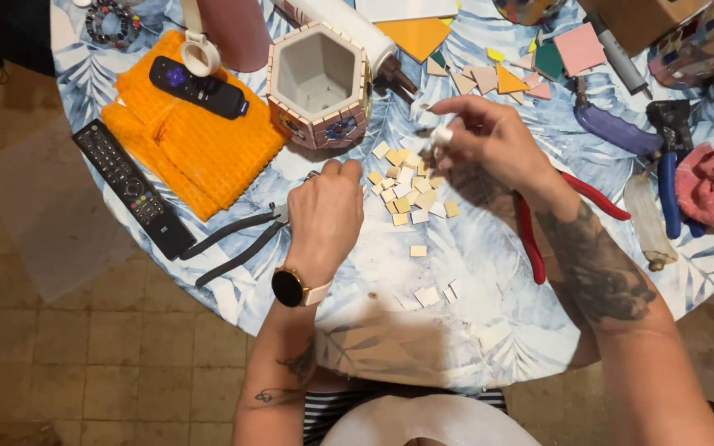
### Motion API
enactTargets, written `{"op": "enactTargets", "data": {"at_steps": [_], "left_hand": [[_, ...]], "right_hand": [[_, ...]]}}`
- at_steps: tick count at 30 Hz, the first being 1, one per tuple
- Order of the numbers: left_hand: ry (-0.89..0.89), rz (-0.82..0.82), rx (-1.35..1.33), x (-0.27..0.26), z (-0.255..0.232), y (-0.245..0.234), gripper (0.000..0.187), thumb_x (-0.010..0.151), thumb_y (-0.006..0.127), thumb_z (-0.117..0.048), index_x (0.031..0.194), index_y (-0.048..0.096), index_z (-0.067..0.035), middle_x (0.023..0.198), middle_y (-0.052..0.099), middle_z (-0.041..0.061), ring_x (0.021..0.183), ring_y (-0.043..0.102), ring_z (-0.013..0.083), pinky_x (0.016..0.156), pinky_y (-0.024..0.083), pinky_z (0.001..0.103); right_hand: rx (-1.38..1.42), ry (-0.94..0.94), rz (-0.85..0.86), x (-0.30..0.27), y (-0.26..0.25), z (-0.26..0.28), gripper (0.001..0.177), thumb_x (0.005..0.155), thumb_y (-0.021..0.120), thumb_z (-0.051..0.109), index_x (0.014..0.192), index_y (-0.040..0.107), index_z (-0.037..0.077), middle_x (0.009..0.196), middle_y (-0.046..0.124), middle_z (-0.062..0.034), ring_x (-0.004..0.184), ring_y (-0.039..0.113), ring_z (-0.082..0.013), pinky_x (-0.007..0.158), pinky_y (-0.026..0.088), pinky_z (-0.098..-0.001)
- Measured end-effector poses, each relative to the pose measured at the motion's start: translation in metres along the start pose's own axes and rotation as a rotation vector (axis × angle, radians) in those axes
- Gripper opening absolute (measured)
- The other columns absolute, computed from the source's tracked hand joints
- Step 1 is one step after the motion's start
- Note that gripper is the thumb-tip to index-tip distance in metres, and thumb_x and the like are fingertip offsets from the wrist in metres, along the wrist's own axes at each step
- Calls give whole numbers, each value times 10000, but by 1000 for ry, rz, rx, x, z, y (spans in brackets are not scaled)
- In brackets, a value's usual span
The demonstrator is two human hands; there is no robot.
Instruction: Cutting small wooden tiles into smaller pieces using nippers
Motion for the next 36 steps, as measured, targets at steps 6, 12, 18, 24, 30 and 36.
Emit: {"op": "enactTargets", "data": {"at_steps": [6, 12, 18, 24, 30, 36], "left_hand": [[8, 28, 3, 3, 4, 8, 72, 758, 529, -119, 828, 531, -104, 743, 533, 66, 618, 608, 317, 557, 489, 435], [86, 80, -71, 3, -13, 11, 169, 734, 586, -258, 861, 543, -155, 750, 521, 26, 640, 611, 297, 554, 493, 439], [94, 58, -99, 2, -23, 17, 203, 731, 604, -209, 890, 516, -118, 815, 499, 60, 656, 603, 347, 579, 485, 471], [107, 43, -124, 3, -24, 20, 142, 749, 586, -183, 853, 530, -105, 819, 495, 55, 655, 608, 344, 580, 490, 459], [95, 80, -134, 2, -22, 16, 192, 727, 593, -209, 872, 530, -99, 795, 488, 53, 667, 611, 336, 603, 482, 454], [68, 84, -147, 4, -18, 14, 224, 717, 590, -231, 864, 535, -71, 781, 498, 73, 675, 609, 345, 615, 474, 472]], "right_hand": [[182, 239, 98, -3, 18, -18, 199, 806, 521, 53, 970, 523, -59, 709, 480, -110, 640, 524, -154, 516, 515, -284], [-584, -267, 313, -6, 41, 2, 234, 715, 636, 104, 940, 585, 61, 666, 506, -104, 605, 527, -240, 583, 442, -366], [-723, -217, 356, -7, 40, -7, 188, 715, 618, 120, 890, 563, 82, 740, 459, -86, 685, 530, -273, 625, 441, -370], [-751, -200, 338, -7, 38, 1, 166, 722, 629, 125, 842, 547, 44, 738, 477, -103, 703, 548, -297, 631, 449, -379], [-568, -254, 268, 2, 13, -1, 215, 688, 652, 40, 873, 550, -5, 736, 506, -138, 689, 554, -276, 592, 442, -364], [12, 101, 51, 8, -25, -22, 155, 823, 587, 114, 934, 529, 21, 659, 512, -37, 578, 543, -84, 430, 428, -136]]}}
Point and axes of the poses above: each hand's wrist, its own x-axis towards the middle knuckle, its own y-axis out of the palm, z = x × y, the point moved 7 cm from there along x, towards the middle knuckle
